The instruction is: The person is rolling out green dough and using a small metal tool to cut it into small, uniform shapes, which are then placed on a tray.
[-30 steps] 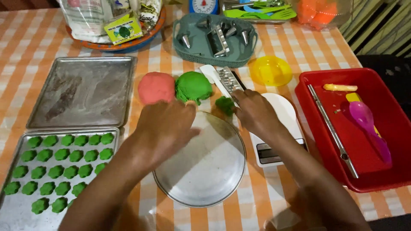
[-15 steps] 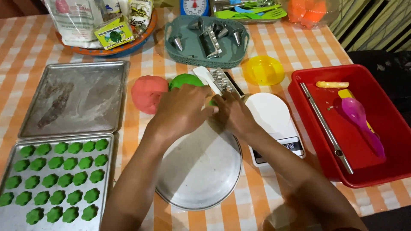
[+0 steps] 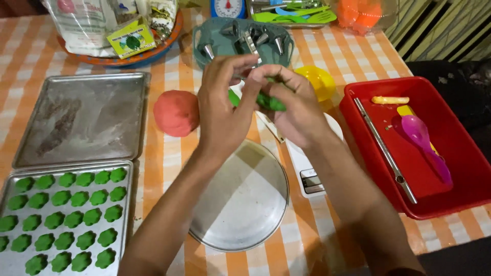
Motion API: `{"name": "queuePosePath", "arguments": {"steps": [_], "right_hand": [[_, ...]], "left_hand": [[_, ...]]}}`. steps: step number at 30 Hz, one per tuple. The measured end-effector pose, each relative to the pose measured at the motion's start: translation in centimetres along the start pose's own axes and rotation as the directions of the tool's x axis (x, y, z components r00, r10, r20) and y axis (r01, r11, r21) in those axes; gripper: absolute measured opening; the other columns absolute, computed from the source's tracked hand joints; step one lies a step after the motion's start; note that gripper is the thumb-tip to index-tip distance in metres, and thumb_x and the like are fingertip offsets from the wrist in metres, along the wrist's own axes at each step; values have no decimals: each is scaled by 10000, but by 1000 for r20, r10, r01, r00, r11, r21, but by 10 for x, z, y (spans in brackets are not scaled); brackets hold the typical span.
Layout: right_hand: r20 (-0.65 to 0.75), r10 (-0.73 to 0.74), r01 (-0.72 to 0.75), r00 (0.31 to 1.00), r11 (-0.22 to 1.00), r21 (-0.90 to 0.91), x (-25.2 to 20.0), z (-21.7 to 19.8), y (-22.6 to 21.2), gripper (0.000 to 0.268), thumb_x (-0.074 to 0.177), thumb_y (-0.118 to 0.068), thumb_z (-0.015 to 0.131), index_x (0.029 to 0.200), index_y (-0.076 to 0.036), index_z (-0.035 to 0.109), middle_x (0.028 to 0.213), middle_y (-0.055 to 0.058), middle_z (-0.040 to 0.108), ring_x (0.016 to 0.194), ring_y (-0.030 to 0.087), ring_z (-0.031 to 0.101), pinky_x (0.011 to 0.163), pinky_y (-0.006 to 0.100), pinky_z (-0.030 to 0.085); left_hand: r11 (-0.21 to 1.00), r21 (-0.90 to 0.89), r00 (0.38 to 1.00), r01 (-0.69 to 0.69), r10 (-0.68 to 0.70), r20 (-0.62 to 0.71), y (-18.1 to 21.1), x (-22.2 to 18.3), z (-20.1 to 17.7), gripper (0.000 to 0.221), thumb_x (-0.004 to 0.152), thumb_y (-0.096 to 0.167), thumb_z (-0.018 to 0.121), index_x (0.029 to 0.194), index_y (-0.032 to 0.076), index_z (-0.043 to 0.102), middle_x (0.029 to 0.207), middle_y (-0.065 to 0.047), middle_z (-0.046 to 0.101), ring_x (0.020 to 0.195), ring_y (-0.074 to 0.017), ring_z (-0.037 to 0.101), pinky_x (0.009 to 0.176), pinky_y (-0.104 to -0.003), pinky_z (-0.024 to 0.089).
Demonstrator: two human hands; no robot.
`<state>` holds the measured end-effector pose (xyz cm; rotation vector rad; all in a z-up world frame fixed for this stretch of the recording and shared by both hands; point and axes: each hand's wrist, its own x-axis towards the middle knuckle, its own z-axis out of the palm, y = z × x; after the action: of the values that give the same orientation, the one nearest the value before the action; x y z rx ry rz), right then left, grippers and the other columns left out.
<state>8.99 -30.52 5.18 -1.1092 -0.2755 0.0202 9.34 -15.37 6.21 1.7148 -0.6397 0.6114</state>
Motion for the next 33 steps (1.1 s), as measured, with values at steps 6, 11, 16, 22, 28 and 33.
{"name": "queuePosePath", "arguments": {"steps": [6, 11, 16, 22, 28, 33], "right_hand": [[-273, 206, -186, 940, 978, 97, 8, 3, 27, 439, 1000, -432, 576, 675, -152, 479, 526, -9, 421, 436, 115, 370, 415, 252, 315], [-285, 49, -44, 957, 999, 25, 4, 4, 34, 539, 1015, -590, 446, 814, -102, 555, 512, 50, 431, 411, 152, 459, 379, 242, 381], [80, -19, 20, 997, 1000, -14, -5, 5, 32, 771, 1027, -688, 204, 1388, -91, 532, 1274, 161, 620, 1224, 294, 614, 1060, 505, 498], [167, 190, -204, 968, 976, 71, 2, -17, 33, 938, 971, -730, 235, 1568, -6, 210, 1414, 286, 479, 1322, 388, 523, 1103, 622, 427], [66, 181, -127, 981, 867, -481, -5, -3, 24, 831, 1028, -633, 213, 1535, 8, 365, 1047, 248, 698, 1043, 346, 738, 1007, 526, 531], [79, -301, 249, 950, 582, -774, -13, 12, 22, 386, 1085, -275, 477, 1390, -43, 525, 1256, 190, 665, 1287, 370, 619, 1119, 525, 428]], "left_hand": [[998, 49, 997, -51, 53, -59, -5, -7, 8, 389, 1060, 394, 503, 1238, 66, 611, 1305, -152, 590, 1272, -278, 580, 1076, -420, 507], [985, 18, 985, -171, 171, 21, -36, -21, 29, 363, 1038, 315, 632, 1250, 20, 612, 1285, -172, 575, 1279, -395, 555, 1096, -564, 439], [897, 215, 923, -385, 379, 71, -50, -23, 34, 475, 995, 440, 628, 1177, 3, 664, 1323, -213, 599, 1275, -417, 589, 1120, -573, 438], [665, 475, 775, -576, 629, 58, -101, -25, 30, 417, 955, 483, 649, 1109, 111, 759, 1030, -94, 698, 975, -297, 735, 897, -445, 607], [899, 243, 910, -363, 399, -114, -96, -15, 11, 444, 1037, 194, 605, 596, 155, 592, 546, 37, 474, 452, -188, 533, 487, -286, 457], [824, -437, 927, 361, -367, 75, -43, -7, 2, 559, 1125, 350, 385, 646, 119, 556, 465, -5, 516, 402, -93, 522, 401, -234, 443]]}}
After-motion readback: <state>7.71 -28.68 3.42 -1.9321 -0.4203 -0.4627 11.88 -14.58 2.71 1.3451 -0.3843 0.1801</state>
